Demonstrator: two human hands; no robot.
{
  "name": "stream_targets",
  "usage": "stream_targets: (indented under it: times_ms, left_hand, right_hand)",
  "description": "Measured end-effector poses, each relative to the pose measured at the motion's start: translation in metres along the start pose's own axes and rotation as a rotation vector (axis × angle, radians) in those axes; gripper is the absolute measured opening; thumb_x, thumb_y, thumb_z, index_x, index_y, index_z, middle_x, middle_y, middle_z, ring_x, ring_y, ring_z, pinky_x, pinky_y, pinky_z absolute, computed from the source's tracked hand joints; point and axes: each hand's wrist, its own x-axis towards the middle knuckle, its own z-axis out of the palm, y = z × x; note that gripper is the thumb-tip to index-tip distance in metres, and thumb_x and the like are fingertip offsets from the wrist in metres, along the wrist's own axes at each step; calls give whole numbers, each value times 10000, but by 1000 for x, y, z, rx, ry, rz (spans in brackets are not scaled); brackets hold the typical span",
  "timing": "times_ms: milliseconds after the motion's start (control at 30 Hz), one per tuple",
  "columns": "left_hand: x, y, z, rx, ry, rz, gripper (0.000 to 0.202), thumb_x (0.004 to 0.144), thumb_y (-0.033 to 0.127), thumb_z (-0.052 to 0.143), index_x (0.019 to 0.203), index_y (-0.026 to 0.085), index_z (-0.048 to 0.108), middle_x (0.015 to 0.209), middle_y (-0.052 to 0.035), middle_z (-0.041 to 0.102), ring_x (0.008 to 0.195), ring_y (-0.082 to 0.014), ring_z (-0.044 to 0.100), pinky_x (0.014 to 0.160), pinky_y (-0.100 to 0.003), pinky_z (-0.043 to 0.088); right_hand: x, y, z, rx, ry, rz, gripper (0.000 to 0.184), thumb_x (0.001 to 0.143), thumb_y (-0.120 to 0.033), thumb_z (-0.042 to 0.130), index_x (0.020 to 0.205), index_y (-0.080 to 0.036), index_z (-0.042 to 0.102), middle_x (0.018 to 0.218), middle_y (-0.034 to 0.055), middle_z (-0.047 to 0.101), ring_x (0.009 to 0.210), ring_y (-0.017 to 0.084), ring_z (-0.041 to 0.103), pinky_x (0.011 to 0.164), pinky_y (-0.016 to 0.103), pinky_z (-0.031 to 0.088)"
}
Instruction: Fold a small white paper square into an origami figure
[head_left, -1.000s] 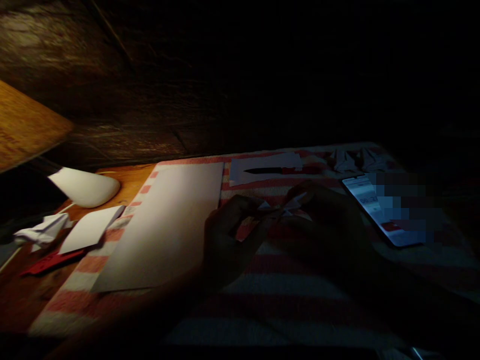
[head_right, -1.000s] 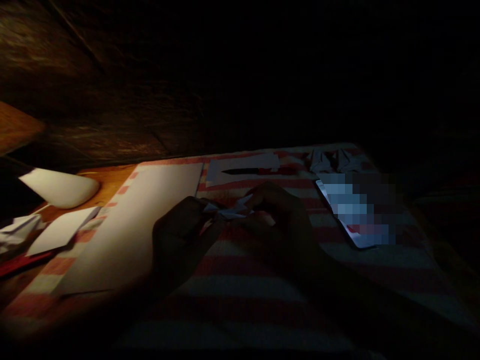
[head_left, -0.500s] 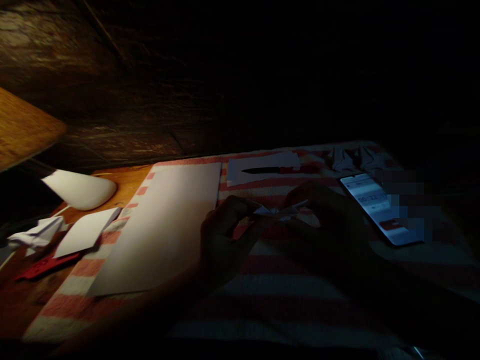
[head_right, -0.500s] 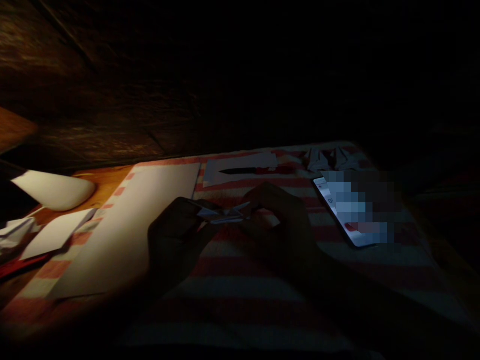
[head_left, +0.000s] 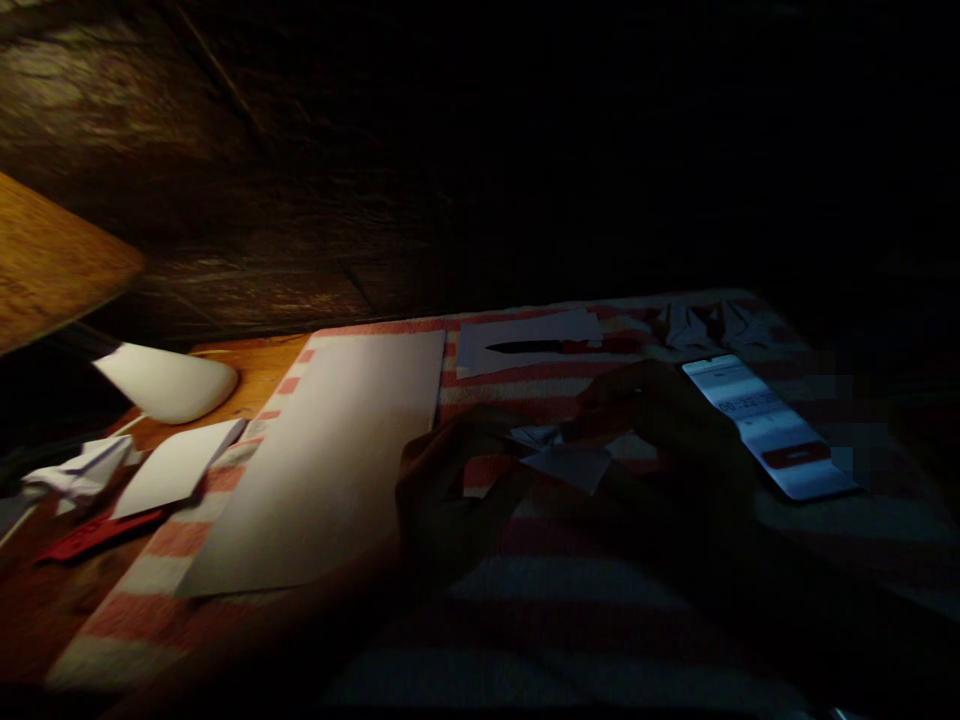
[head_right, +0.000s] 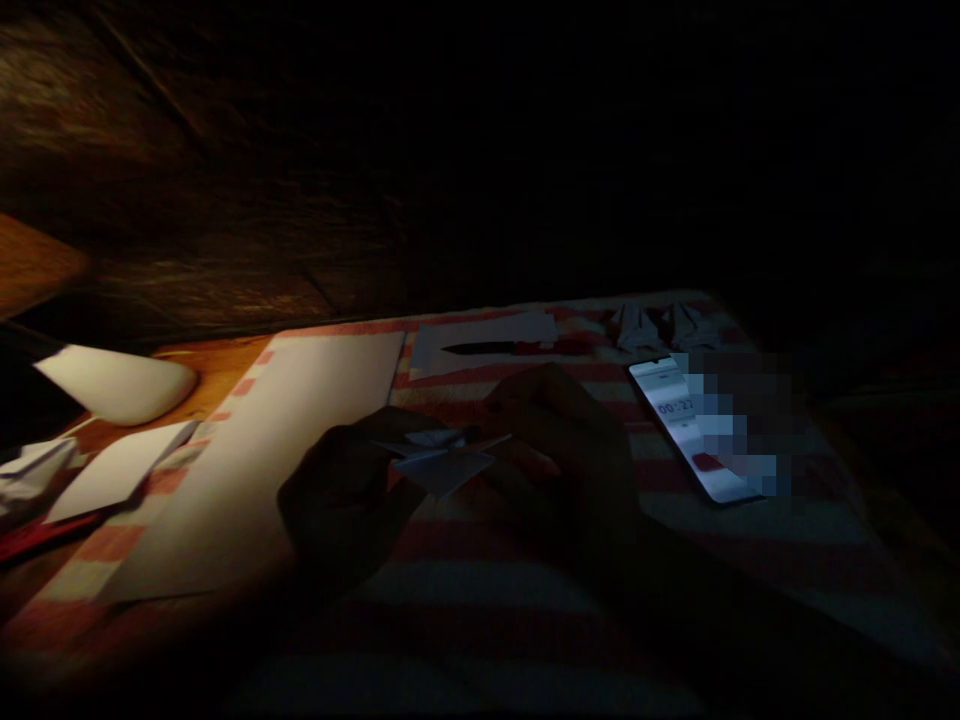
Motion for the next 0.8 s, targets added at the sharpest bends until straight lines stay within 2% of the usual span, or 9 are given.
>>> stream_targets:
  times_ms: [233,367,500,633,700,800]
  left_hand:
    - [3,4,0,-1,-6,0,223,822,76,735,1007,198,721,940,-15,781,821,-146,746,697,-247,620]
    - [5,9,-2,11,-59,-63,170,861,52,677,966,174,731,898,-17,776,800,-129,740,706,-224,608]
    - [7,13,-3,51,-70,-100,163,870,63,672,965,178,737,904,-29,782,815,-153,747,714,-248,617]
    - [6,12,-1,35,-40,-128,195,852,50,700,960,210,728,896,-4,781,805,-151,746,706,-256,619]
    - [5,11,1,33,-26,-133,201,838,43,716,931,221,720,881,9,777,790,-147,744,688,-254,614]
    - [3,9,4,41,14,-147,152,831,75,746,861,217,702,846,12,769,768,-150,742,659,-253,607]
  right_hand:
    - [-1,2,3,44,9,18,125,928,-319,677,929,-197,703,990,68,634,915,208,624,734,341,485]
    - [-2,6,5,3,16,39,147,901,-319,710,830,-193,689,1000,70,606,942,220,603,722,346,472]
    - [1,4,3,22,-8,79,124,849,-258,749,777,-195,671,984,55,579,897,199,582,685,329,467]
    - [6,-3,4,154,-25,271,98,813,-168,765,769,-212,689,915,30,550,805,168,553,617,294,457]
    - [7,-4,6,248,-16,382,136,794,-173,788,728,-213,676,919,30,543,818,174,563,603,287,459]
    - [7,-4,8,300,-15,447,211,773,-203,818,667,-202,635,943,39,546,855,187,577,616,292,474]
